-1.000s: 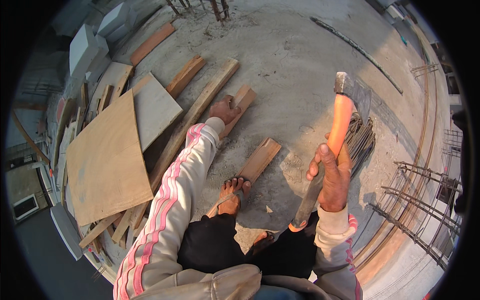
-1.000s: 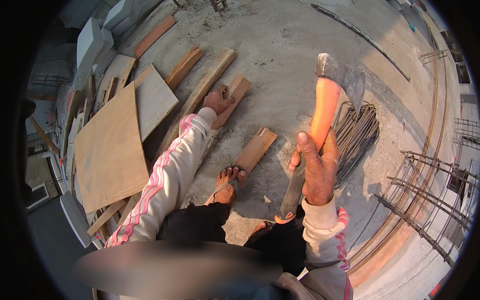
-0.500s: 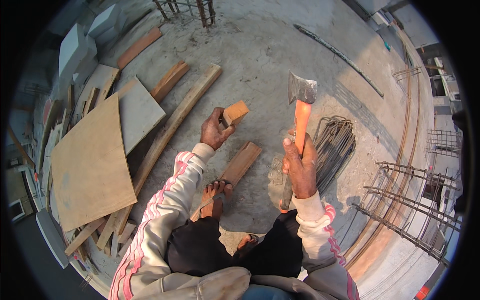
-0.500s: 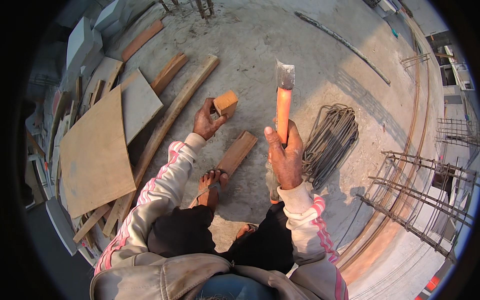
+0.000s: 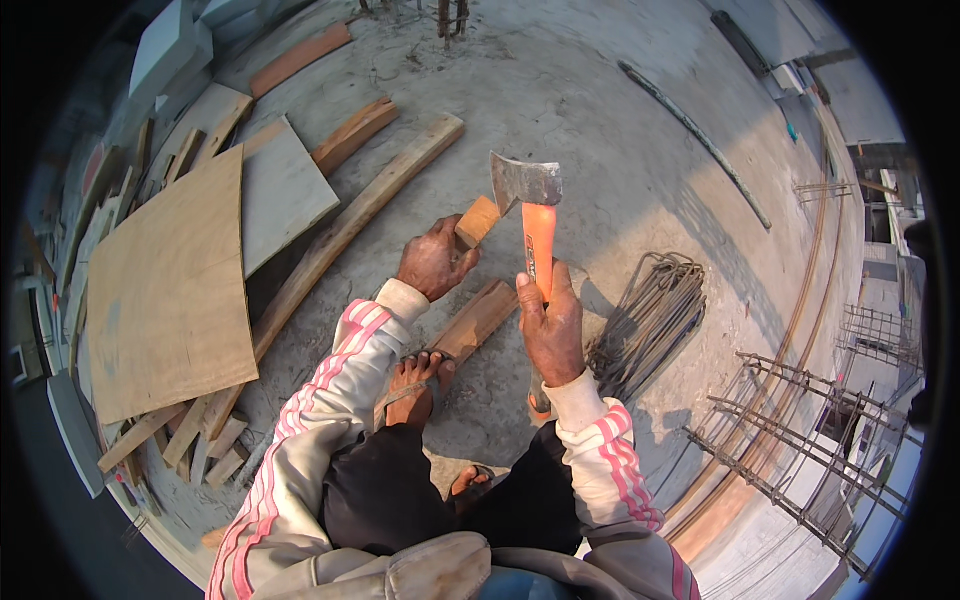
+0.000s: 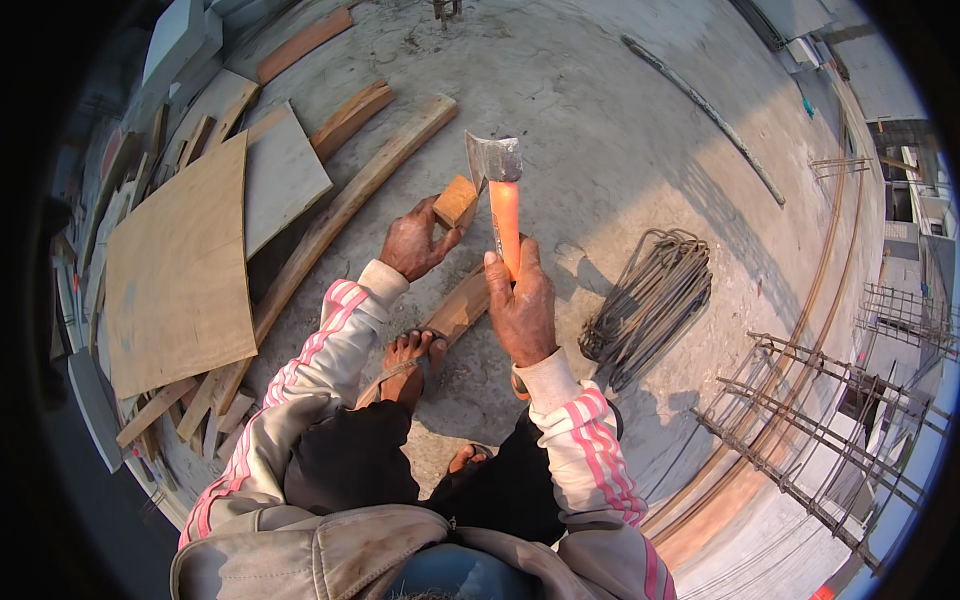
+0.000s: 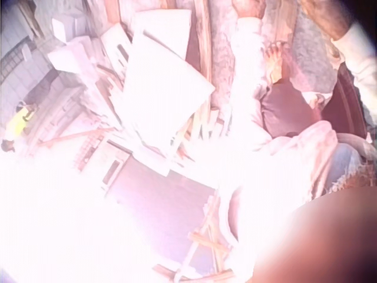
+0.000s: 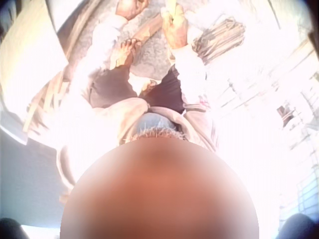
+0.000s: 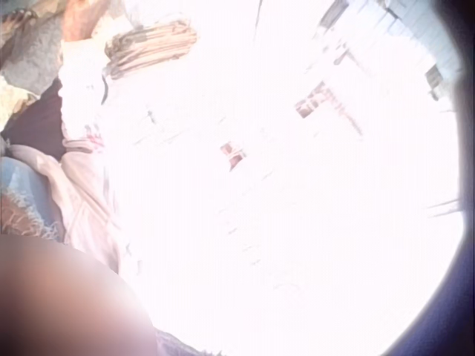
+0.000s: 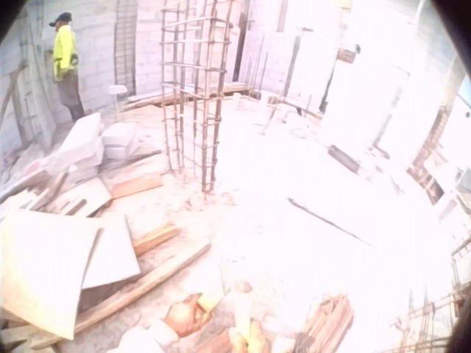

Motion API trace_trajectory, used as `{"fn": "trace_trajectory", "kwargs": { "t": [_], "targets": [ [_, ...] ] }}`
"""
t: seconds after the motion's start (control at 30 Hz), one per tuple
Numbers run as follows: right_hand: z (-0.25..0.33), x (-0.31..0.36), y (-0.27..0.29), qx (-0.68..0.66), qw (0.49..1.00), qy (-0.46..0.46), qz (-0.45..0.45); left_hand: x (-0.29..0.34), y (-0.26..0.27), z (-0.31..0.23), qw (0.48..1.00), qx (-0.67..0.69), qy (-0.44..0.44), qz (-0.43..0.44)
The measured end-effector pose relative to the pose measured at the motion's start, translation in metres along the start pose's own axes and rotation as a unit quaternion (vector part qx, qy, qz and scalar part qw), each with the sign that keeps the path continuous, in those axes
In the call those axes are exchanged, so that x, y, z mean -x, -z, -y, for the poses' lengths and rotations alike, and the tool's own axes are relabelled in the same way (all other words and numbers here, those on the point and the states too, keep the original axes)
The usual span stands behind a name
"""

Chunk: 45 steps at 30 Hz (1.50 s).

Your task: The person measures a rebar column with a tape measure, then picks up metal rods and a bundle of rebar stirrups. They walk across the construction site and use a hand axe to split a small piece of wood into smaller pieces.

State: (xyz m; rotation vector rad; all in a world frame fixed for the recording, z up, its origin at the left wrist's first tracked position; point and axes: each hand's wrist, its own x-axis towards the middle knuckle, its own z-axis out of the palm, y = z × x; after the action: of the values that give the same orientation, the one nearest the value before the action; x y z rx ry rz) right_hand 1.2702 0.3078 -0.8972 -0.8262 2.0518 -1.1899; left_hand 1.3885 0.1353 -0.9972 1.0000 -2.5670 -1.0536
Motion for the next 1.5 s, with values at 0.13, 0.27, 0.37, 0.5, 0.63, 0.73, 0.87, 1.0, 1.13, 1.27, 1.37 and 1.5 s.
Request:
{"fn": "trace_trajectory", "kwargs": {
  "t": [0.13,0.27,0.37,0.5,0.63,0.73,0.87,1.0,1.13,1.27,1.37,1.5],
  "targets": [
    [-0.003,-0.002,0.002,0.013,1.000,0.006,0.009,-0.003,0.004,0.001,0.999,-0.035,0.017,0.037],
    [0.010,-0.002,0.007,0.047,0.999,0.007,0.012,-0.004,0.006,-0.001,0.999,-0.029,-0.003,0.021],
    [0.036,0.000,0.014,0.060,0.995,0.073,-0.014,-0.005,0.005,-0.003,0.999,-0.031,-0.011,0.011],
    [0.081,0.004,0.030,-0.015,0.981,0.170,-0.096,-0.005,0.005,0.000,0.999,-0.022,0.004,0.023],
    [0.106,0.000,0.046,-0.100,0.943,0.255,-0.190,-0.008,0.007,0.005,0.999,-0.005,-0.030,0.045],
    [0.092,-0.003,0.041,-0.017,0.946,0.272,-0.177,-0.011,0.009,0.009,0.999,0.005,-0.010,0.044],
    [0.039,0.001,0.009,0.046,0.988,0.120,-0.086,-0.015,0.009,0.014,0.999,0.009,-0.012,0.048],
    [-0.003,0.005,-0.001,0.074,0.997,0.029,-0.019,-0.016,0.007,0.015,0.999,0.024,-0.017,0.043],
    [-0.012,0.000,0.003,0.064,0.994,0.080,-0.023,-0.012,0.009,0.013,0.996,0.077,0.014,0.038],
    [0.004,-0.007,0.009,-0.001,1.000,-0.011,0.017,-0.008,0.015,0.009,0.997,0.073,-0.033,-0.007],
    [0.039,-0.006,0.022,0.010,1.000,0.016,0.003,-0.015,0.017,0.008,0.999,0.048,-0.014,0.012],
    [0.120,-0.002,0.049,-0.085,0.966,0.206,-0.128,-0.021,0.016,0.006,1.000,0.019,0.004,0.024]
  ]
}}
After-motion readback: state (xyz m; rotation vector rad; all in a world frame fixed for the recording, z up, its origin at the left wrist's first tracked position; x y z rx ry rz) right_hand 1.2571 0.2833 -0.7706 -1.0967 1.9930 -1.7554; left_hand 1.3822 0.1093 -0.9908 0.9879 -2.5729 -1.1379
